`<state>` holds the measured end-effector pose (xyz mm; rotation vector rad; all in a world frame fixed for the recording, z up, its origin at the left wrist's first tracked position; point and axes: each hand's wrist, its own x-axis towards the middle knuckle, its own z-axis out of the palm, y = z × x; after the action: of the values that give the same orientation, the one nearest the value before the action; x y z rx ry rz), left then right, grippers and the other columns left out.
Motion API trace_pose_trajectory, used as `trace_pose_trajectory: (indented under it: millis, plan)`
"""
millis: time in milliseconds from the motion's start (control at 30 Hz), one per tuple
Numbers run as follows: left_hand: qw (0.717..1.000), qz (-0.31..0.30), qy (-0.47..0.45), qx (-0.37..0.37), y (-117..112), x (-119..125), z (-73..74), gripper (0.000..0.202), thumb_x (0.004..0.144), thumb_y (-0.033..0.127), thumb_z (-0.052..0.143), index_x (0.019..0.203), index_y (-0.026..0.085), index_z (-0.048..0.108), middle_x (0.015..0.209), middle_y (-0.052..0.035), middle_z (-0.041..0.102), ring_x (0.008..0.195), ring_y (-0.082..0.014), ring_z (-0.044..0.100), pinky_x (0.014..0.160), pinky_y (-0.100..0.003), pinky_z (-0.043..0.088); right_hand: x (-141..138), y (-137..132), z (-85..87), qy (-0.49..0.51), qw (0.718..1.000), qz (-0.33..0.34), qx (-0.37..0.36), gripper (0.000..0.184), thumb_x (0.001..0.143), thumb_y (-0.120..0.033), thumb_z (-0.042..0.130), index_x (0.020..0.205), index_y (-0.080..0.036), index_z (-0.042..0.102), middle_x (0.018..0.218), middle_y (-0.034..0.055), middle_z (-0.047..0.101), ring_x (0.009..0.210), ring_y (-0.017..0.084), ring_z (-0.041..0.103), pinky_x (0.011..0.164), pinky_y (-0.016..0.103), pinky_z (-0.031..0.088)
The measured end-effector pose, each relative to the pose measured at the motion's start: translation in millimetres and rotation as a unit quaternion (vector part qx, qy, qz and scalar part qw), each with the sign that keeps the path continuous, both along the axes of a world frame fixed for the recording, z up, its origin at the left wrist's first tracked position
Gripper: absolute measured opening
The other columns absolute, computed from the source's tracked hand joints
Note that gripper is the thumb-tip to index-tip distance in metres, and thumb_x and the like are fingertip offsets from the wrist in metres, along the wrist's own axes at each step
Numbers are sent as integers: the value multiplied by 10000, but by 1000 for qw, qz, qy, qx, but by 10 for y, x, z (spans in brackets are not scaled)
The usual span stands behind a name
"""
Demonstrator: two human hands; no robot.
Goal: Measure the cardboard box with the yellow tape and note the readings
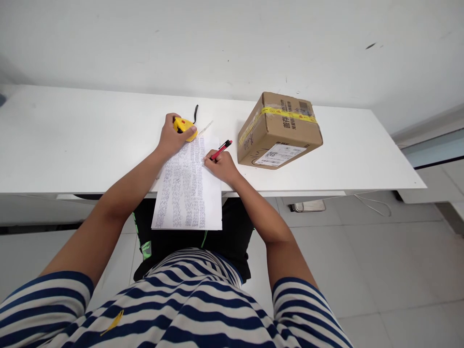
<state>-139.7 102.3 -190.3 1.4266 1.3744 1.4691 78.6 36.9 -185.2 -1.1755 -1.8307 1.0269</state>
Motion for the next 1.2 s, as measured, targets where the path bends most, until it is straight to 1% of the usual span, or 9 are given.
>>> trace_pose_trajectory:
  millis: [133,267,400,600,700,833,1000,1133,1200]
  plan:
    - [1000,-9,-2,0,38,-18,-38,664,673,522,974,1085,284,509,1002,-42,566,1023,-267,636,915,-475,558,3,-1,-7,-10,1000,-13,9,182,826,-326,642,685,-223,592,556,-51,471,572,113,390,598,302,327]
    - [1000,-6,12,0,51,-21,-44,668,676,600,944,1071,279,511,995,-43,577,976,-250,642,870,-454,571,6,-4,-12,-11,1000,11,3,172,823,-313,641,685,-226,587,564,-51,465,576,113,390,597,300,316]
    - [1000,-4,16,4,57,-20,-48,659,690,649,913,1064,277,518,995,-46,583,961,-242,641,851,-444,580,11,-9,-3,-14,1000,0,0,173,840,-314,631,696,-225,596,564,-45,476,581,119,393,592,299,310]
    - [1000,-19,-16,4,71,-23,-66,664,705,728,850,1062,274,524,989,-53,568,1034,-268,647,869,-444,587,18,-15,16,-34,999,-5,12,192,843,-293,625,670,-227,576,548,-44,452,579,125,396,599,307,320]
    - [1000,-15,-20,4,73,-16,-61,660,719,749,826,1054,268,522,986,-57,577,1055,-274,643,872,-437,592,12,-22,19,-38,999,-17,23,199,843,-278,614,660,-230,554,540,-47,445,561,118,374,592,310,310]
    - [1000,-1,-19,2,76,-10,-56,622,759,752,797,1037,261,535,980,-60,581,1070,-277,643,874,-426,594,15,-30,19,-42,999,3,23,187,833,-276,610,659,-230,558,540,-45,447,562,117,374,583,307,301]
    - [1000,7,-17,3,84,-11,-63,663,745,815,753,1020,256,528,991,-62,575,1053,-268,649,864,-424,604,33,-25,7,-41,999,-1,26,191,835,-284,608,662,-231,547,530,-57,415,544,108,342,575,302,289]
    - [999,1,-33,8,102,-4,-68,682,758,838,712,1028,245,509,1000,-65,559,1072,-271,644,861,-432,613,58,-1,-24,-42,999,18,19,179,850,-295,632,693,-224,580,563,-41,469,564,116,376,581,305,309]
    - [999,7,-32,-2,108,1,-64,691,762,846,698,1026,236,509,1010,-72,553,1060,-268,653,844,-428,619,69,12,-55,-39,999,10,23,202,874,-331,648,712,-224,594,588,-33,497,580,123,405,584,301,334]
